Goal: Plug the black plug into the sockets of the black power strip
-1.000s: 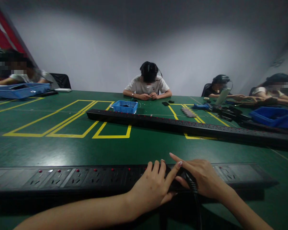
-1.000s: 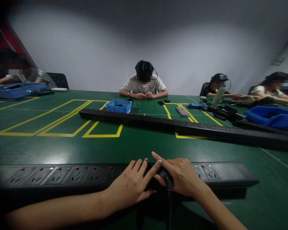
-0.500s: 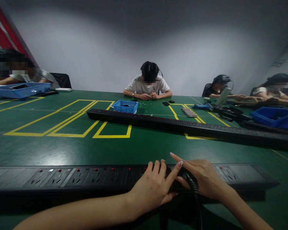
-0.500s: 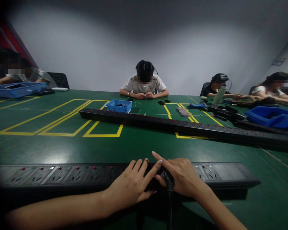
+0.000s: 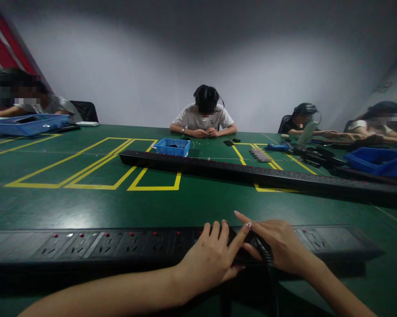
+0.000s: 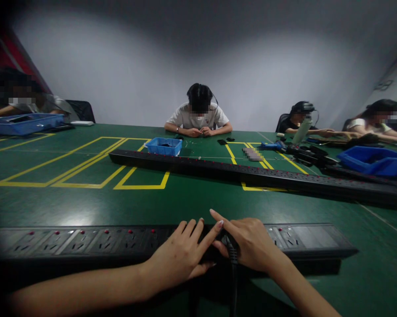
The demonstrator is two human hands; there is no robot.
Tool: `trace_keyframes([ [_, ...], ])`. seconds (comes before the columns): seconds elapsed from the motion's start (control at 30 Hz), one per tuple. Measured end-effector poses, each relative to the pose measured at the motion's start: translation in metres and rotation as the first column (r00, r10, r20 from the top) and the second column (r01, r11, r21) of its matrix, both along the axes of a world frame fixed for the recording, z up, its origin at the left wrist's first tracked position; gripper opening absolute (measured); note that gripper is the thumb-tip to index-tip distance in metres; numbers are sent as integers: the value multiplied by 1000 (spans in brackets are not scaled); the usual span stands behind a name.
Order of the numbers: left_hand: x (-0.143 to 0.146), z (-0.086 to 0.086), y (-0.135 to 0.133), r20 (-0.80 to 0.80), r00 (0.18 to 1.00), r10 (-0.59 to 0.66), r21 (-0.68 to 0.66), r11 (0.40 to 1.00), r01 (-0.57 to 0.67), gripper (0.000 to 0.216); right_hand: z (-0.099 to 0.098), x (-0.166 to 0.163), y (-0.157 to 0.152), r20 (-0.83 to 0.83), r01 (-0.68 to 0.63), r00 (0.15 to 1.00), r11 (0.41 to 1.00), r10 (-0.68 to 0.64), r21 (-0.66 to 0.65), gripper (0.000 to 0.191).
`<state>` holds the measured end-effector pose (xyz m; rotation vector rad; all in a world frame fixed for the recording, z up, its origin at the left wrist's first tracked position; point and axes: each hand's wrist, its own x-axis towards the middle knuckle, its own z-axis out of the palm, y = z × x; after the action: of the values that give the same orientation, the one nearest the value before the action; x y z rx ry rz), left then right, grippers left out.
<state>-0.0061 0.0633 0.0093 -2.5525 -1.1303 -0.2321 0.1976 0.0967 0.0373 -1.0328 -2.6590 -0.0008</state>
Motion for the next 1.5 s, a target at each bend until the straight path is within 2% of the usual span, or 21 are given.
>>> trace_keyframes([
  [0.6, 0, -1, -1, 24, 1000, 2, -36, 999, -1, 78, 1, -1, -2, 21, 20, 1000, 999, -20, -34, 42],
  [1.5, -1, 1, 0, 26, 1000, -3, -29, 1000, 3, 77, -1, 0, -1, 16, 20, 1000, 1000, -20, -19, 41],
])
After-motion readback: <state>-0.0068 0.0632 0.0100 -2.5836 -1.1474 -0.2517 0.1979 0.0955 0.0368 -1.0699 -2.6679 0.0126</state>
